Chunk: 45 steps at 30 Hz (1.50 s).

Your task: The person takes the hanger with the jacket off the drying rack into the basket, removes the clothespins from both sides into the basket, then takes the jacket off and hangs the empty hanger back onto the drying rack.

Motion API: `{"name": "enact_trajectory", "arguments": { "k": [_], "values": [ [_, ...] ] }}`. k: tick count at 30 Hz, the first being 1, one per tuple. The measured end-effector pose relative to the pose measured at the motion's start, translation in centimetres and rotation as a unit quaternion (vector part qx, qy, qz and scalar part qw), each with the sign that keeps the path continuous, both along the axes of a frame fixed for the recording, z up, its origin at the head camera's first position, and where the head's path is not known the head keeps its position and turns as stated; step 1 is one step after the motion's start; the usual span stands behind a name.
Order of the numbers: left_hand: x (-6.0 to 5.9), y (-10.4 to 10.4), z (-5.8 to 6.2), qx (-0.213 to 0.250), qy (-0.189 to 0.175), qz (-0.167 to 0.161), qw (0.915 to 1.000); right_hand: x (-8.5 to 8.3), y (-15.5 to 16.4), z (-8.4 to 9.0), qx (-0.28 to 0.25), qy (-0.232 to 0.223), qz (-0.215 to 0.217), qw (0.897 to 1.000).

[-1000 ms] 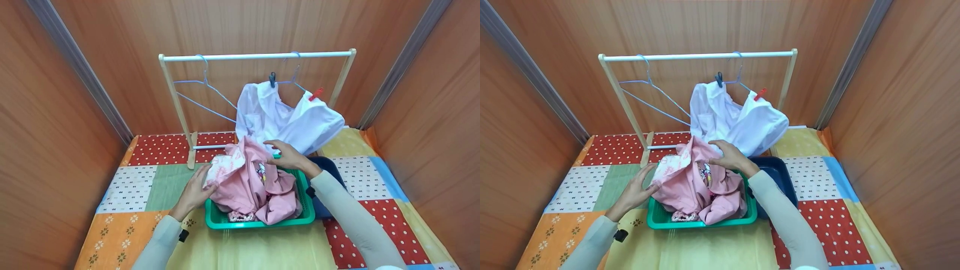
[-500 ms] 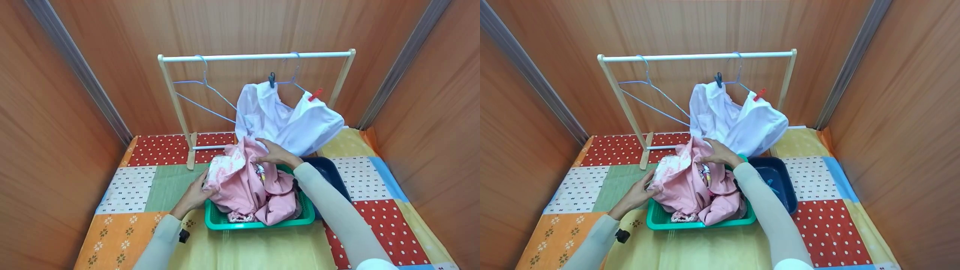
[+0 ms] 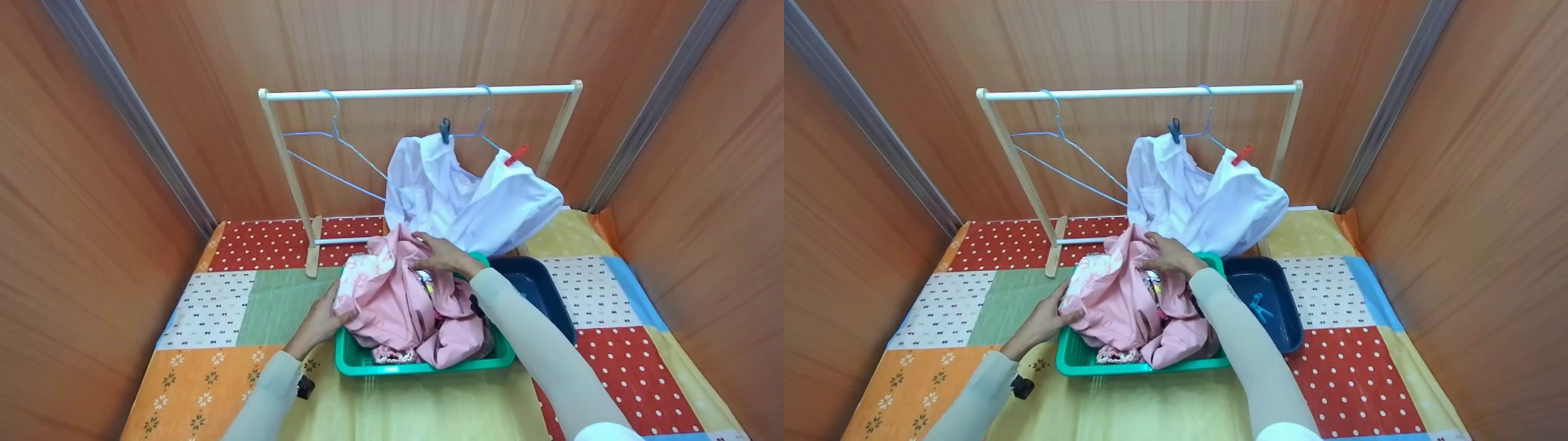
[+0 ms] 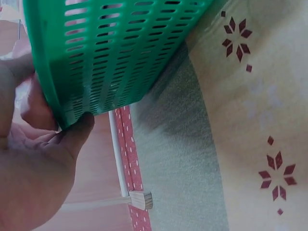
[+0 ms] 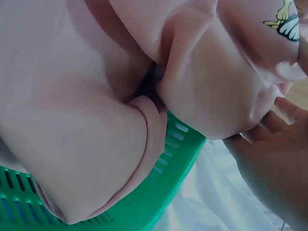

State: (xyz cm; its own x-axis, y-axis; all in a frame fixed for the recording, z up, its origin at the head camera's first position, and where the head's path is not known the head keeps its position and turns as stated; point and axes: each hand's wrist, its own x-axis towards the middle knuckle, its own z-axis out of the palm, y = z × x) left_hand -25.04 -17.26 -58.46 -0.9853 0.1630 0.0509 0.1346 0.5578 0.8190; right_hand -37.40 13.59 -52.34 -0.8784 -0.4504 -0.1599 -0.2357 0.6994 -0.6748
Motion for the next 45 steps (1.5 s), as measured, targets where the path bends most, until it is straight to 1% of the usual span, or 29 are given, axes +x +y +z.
{"name": "enact_trajectory", "arguments": {
  "k": [3,7,10,14,16,18,20,22,24,26,29,33,34,37,39,41,43,45],
  "values": [
    [0.1,0.4,0.1,-0.017,0.023,0.016,0.9995,0.1,0.1,0.0,-0.007,0.023,0.010,1.000],
    [0.3,0.8,0.6,-0.047,0.049,0.037,0.9970,0.2,0.0,-0.1,-0.015,0.062,0.016,0.998],
    [0.5,0.9,1.0,-0.072,0.066,0.053,0.9938,0.3,-0.1,-0.1,-0.024,0.086,0.008,0.996],
    [0.9,0.8,1.3,-0.106,0.092,0.078,0.9870,0.5,-0.2,0.1,-0.024,0.114,-0.008,0.993],
    [1.0,0.7,1.4,-0.112,0.106,0.090,0.9840,0.7,-0.2,0.2,-0.029,0.118,-0.016,0.992],
    [1.2,0.6,1.7,-0.109,0.119,0.094,0.9824,1.0,-0.1,0.4,-0.043,0.115,-0.020,0.992],
    [1.3,0.7,2.0,-0.095,0.129,0.084,0.9836,1.3,0.0,0.7,-0.064,0.110,-0.022,0.992],
    [1.3,0.8,2.4,-0.082,0.138,0.063,0.9851,1.6,0.2,0.9,-0.085,0.110,-0.022,0.990],
    [1.4,1.0,2.8,-0.074,0.138,0.042,0.9868,2.0,0.4,1.1,-0.102,0.116,-0.019,0.988],
    [1.6,1.3,3.0,-0.066,0.133,0.030,0.9884,2.4,0.6,1.4,-0.113,0.130,-0.012,0.985],
    [1.9,1.7,3.4,-0.059,0.132,0.022,0.9892,3.1,0.9,1.9,-0.123,0.155,0.001,0.980],
    [2.3,2.5,4.1,-0.051,0.142,0.004,0.9885,4.3,1.7,2.6,-0.127,0.182,0.016,0.975],
    [2.3,2.8,4.2,-0.051,0.148,-0.003,0.9877,4.6,1.9,2.7,-0.129,0.187,0.020,0.974],
    [2.7,3.5,4.7,-0.046,0.149,-0.030,0.9873,5.7,2.6,2.9,-0.130,0.198,0.034,0.971],
    [3.0,4.0,4.8,-0.052,0.151,-0.052,0.9858,6.4,3.0,3.0,-0.129,0.208,0.047,0.969],
    [3.3,4.4,5.0,-0.061,0.160,-0.076,0.9823,7.1,3.2,2.9,-0.121,0.229,0.066,0.964],
    [3.5,4.8,5.0,-0.075,0.173,-0.100,0.9771,7.7,3.3,2.8,-0.108,0.256,0.088,0.957],
    [3.7,5.3,4.9,-0.093,0.189,-0.124,0.9696,8.2,3.3,2.7,-0.089,0.287,0.114,0.947]
  ]
}}
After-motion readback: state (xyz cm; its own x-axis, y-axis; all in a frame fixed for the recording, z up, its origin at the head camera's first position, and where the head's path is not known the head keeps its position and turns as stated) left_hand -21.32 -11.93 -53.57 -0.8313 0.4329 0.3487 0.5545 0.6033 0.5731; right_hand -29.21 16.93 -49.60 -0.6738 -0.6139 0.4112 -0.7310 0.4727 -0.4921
